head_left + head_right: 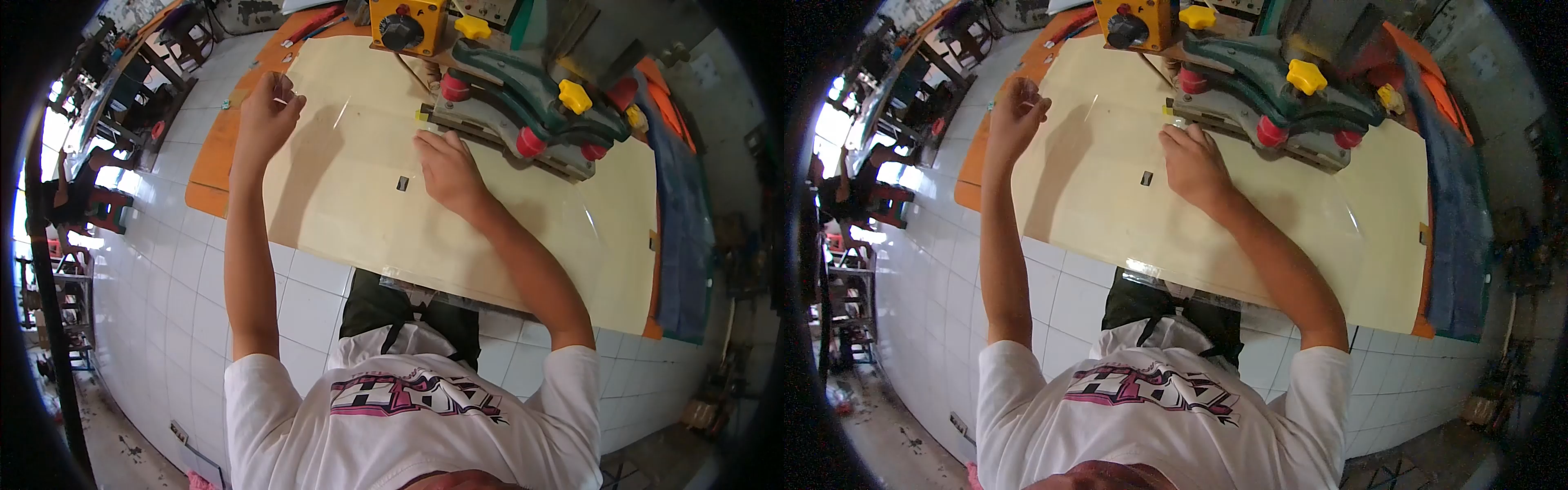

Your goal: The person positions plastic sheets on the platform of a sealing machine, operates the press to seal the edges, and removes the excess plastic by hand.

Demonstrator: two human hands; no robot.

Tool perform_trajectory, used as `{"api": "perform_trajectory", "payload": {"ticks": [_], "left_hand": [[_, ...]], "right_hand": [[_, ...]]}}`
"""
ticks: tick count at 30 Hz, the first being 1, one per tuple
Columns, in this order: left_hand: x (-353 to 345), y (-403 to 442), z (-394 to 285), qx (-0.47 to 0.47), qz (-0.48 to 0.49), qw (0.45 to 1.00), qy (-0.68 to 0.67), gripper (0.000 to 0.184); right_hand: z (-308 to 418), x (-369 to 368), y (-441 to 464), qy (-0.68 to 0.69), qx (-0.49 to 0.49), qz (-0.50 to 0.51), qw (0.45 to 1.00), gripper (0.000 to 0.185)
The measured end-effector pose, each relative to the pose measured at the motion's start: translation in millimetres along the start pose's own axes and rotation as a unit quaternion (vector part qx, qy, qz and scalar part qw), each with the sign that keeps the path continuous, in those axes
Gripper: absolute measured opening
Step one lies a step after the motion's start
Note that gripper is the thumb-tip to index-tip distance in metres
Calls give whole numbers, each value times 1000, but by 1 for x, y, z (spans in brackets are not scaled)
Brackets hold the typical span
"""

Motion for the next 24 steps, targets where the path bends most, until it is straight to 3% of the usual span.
{"api": "perform_trajectory", "payload": {"ticks": [2, 9, 18, 24], "left_hand": [[19, -33, -38, -91, -48, 995, -10, 16], [32, -105, -91, -193, -62, 978, 42, 15], [23, -130, -89, -160, -76, 984, 24, 18], [26, -146, -85, -160, -36, 986, 43, 22]], "right_hand": [[2, 0, 0, -63, 8, 11, 998, 34], [0, -4, -2, -89, 11, -1, 996, 34], [3, -5, -1, -125, -9, 27, 992, 43], [3, -7, -1, -118, -2, 24, 993, 43]]}}
Point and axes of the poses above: each hand's wrist, its own y-axis towards the middle knuckle, its own x-axis out of the back of the hand, z = x × y, the point moved 2 cm from there along y, towards the middle knuckle, and after that the axes turned 13 degrees about y, right-handed, at the moved point
